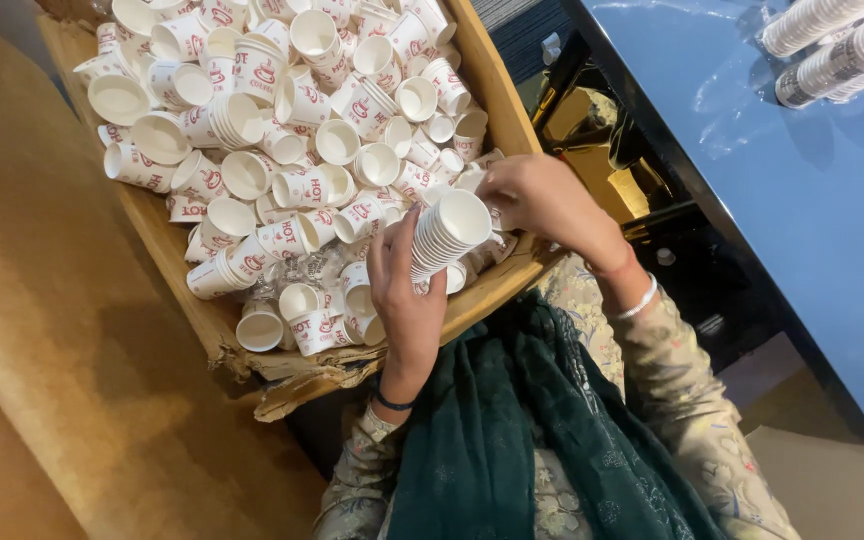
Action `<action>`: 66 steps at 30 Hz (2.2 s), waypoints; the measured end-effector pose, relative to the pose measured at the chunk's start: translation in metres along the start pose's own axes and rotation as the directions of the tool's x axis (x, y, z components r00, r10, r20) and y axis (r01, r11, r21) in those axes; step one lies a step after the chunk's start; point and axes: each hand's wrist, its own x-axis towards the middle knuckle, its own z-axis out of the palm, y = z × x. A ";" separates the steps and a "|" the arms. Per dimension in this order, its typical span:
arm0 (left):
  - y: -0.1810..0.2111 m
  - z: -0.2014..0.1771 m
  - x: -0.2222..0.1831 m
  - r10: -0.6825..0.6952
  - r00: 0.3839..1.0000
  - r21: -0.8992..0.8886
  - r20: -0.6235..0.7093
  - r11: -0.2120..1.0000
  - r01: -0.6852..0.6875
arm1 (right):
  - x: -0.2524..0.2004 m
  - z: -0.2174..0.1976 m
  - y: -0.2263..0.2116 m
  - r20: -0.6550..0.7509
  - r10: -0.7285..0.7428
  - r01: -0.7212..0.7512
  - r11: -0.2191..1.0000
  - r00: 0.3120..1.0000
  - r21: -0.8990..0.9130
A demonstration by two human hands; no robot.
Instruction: Taking paper cups out of a large bulk box, stacking them, and placing them into plastic bags.
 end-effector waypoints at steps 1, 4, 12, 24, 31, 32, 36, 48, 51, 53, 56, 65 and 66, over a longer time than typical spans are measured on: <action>-0.001 0.001 0.000 -0.001 1.000 0.000 0.000 1.000 0.001 | -0.010 -0.005 -0.008 0.001 0.000 0.000 1.000 1.000 0.000; -0.005 0.003 0.000 0.008 0.999 0.049 0.035 0.999 -0.010 | -0.038 -0.015 -0.027 -0.396 0.098 -0.040 0.987 0.913 0.154; -0.004 0.000 0.002 -0.012 0.992 0.090 0.124 0.996 0.000 | -0.052 -0.015 -0.055 -0.600 -0.115 0.236 0.963 0.792 0.127; -0.012 0.001 0.000 -0.037 0.999 -0.063 -0.009 0.997 0.036 | 0.003 0.009 -0.032 -0.334 0.056 0.033 0.967 0.941 0.253; -0.011 0.003 0.002 0.021 1.000 -0.015 -0.001 1.000 -0.021 | 0.022 0.104 0.042 0.001 0.136 -0.135 0.987 0.991 -0.089; -0.011 0.003 0.002 0.014 1.000 -0.027 0.002 1.000 -0.014 | 0.022 0.104 0.042 -0.019 0.112 -0.113 0.993 0.994 -0.047; -0.012 0.005 0.000 0.028 0.999 -0.018 0.022 0.999 -0.028 | 0.019 0.070 0.017 -0.035 0.053 -0.055 0.997 0.998 -0.052; -0.020 0.013 -0.003 -0.029 0.990 0.034 0.138 0.999 0.024 | -0.051 -0.024 -0.066 -0.550 -0.018 0.052 0.998 0.835 0.046; -0.020 0.014 -0.003 -0.025 0.988 0.039 0.154 0.999 0.019 | -0.060 -0.023 -0.069 -0.480 -0.036 0.055 0.998 0.877 0.026; -0.016 0.011 -0.002 -0.003 0.989 0.030 0.148 1.000 -0.002 | -0.061 -0.024 -0.073 -0.448 -0.064 0.078 0.997 0.892 0.012; -0.011 0.008 0.001 0.040 0.988 0.006 0.150 0.999 -0.041 | -0.067 -0.022 -0.071 -0.392 -0.077 0.114 0.991 0.917 0.073; -0.008 0.014 -0.001 0.138 0.969 -0.041 0.203 0.990 -0.133 | -0.082 0.006 -0.033 -0.098 0.270 0.007 0.320 0.958 0.947; -0.006 0.015 -0.001 0.184 0.965 -0.058 0.185 0.983 -0.177 | -0.082 0.006 -0.032 0.038 0.246 -0.077 0.149 0.969 0.986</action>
